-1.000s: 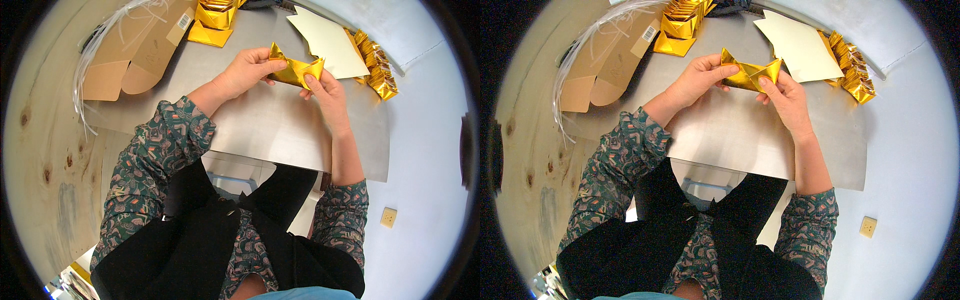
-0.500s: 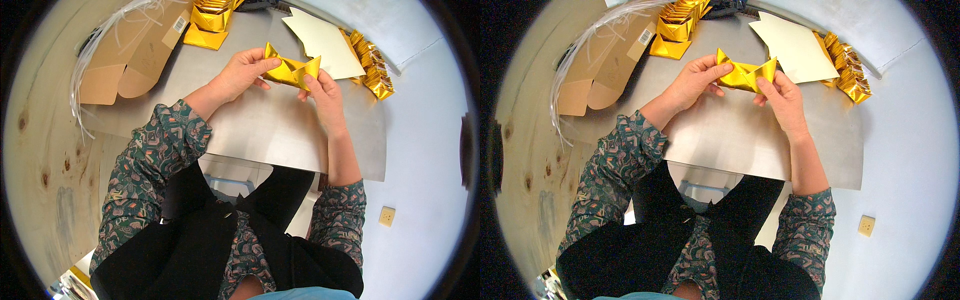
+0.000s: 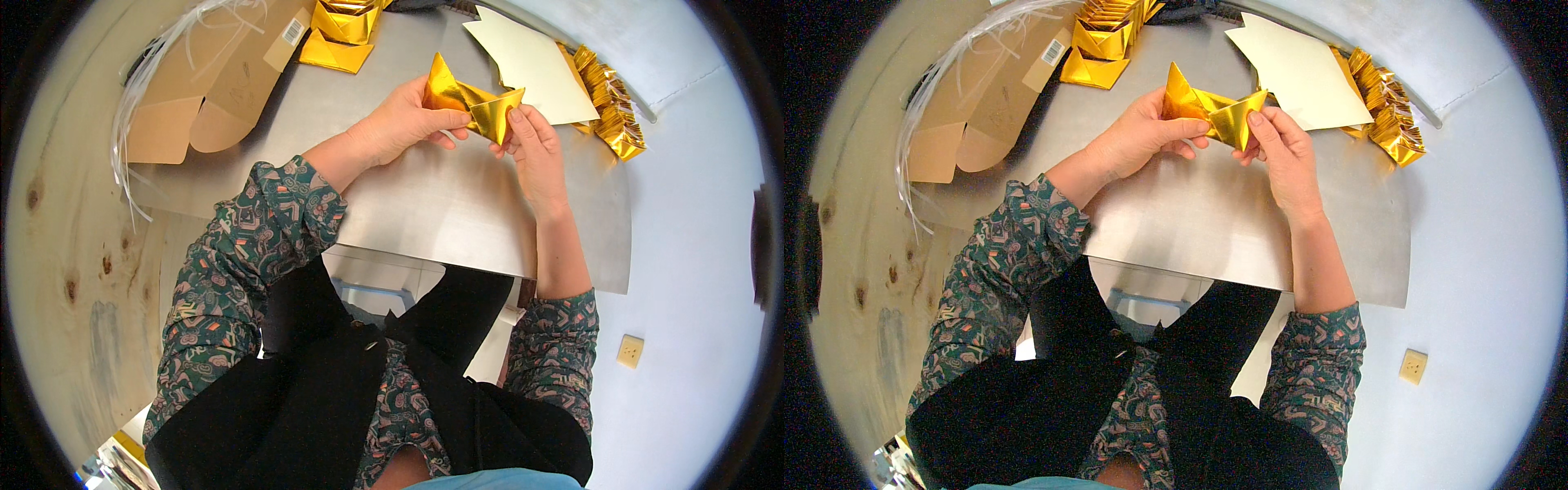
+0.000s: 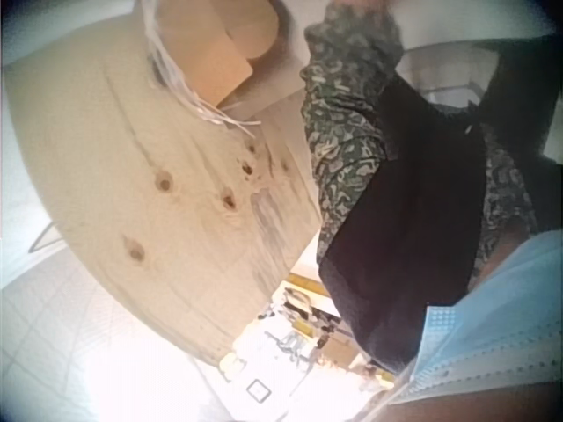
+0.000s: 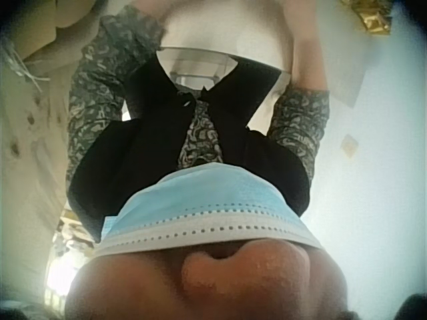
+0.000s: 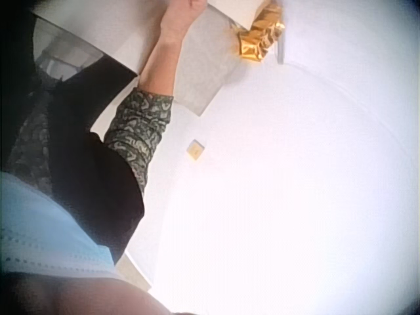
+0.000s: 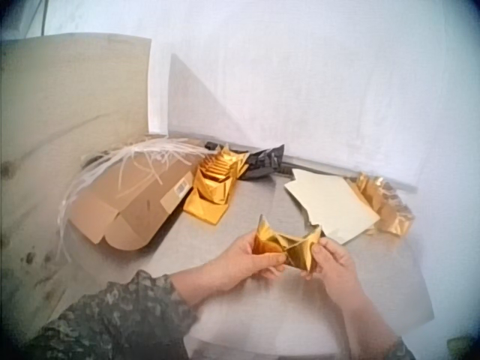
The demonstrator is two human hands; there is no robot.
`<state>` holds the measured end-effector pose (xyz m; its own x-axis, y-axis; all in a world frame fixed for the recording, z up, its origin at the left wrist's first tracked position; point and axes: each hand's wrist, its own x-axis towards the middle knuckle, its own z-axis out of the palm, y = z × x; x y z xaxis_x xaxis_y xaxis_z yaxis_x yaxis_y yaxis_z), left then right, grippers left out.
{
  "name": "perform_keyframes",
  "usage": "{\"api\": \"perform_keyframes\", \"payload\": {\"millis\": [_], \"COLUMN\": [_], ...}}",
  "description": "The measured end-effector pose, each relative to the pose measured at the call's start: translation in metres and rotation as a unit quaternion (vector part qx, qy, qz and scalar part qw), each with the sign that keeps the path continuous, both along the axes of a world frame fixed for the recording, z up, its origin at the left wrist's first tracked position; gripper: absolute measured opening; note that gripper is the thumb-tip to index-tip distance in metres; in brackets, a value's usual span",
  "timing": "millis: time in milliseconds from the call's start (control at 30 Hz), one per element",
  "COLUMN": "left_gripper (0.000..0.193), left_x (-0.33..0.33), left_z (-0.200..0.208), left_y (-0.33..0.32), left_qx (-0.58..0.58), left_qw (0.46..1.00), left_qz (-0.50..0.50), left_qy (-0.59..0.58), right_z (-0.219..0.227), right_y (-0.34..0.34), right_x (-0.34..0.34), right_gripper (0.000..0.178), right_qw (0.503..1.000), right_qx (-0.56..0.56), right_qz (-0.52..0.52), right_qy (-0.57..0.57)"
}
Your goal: The person folds a gold-colored sheet of paper by hand on a table, making multiple creases and shaping it into a small origami object. The finished piece is placed on the table among other similar items.
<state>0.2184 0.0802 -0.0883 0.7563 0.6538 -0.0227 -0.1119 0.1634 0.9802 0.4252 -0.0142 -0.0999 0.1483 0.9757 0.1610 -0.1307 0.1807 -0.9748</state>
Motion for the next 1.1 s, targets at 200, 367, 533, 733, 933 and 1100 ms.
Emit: {"api": "perform_keyframes", "payload": {"millis": [200,367,533,733,933,1100], "left_gripper": [0.047,0.046,0.043,0.043,0.041,0.045], "left_x": [-0.003,0.001,0.002,-0.010,-0.056,-0.081], "left_z": [0.003,-0.001,-0.004,0.009,0.013,0.003], "left_y": [0.000,-0.002,0.003,0.000,0.060,0.082], "left_qx": [0.018,0.049,0.060,0.194,0.395,0.373], "left_qw": [0.999,0.998,0.997,0.962,0.805,0.716], "left_qz": [0.008,0.006,0.000,0.028,0.324,0.402], "left_qy": [0.043,0.043,0.057,0.190,0.300,0.433], "right_z": [-0.002,-0.006,-0.006,0.003,-0.006,-0.006], "right_y": [0.001,0.000,0.001,-0.001,0.001,0.002], "right_x": [0.002,0.002,-0.003,-0.005,-0.002,-0.008], "right_gripper": [0.016,0.018,0.017,0.016,0.015,0.015], "right_qw": [0.999,0.996,0.991,0.996,0.998,0.996], "right_qx": [-0.003,0.008,-0.001,-0.026,-0.051,-0.044], "right_qz": [0.001,-0.014,-0.045,-0.024,0.003,0.022], "right_qy": [-0.054,-0.091,-0.122,-0.082,-0.038,-0.070]}}
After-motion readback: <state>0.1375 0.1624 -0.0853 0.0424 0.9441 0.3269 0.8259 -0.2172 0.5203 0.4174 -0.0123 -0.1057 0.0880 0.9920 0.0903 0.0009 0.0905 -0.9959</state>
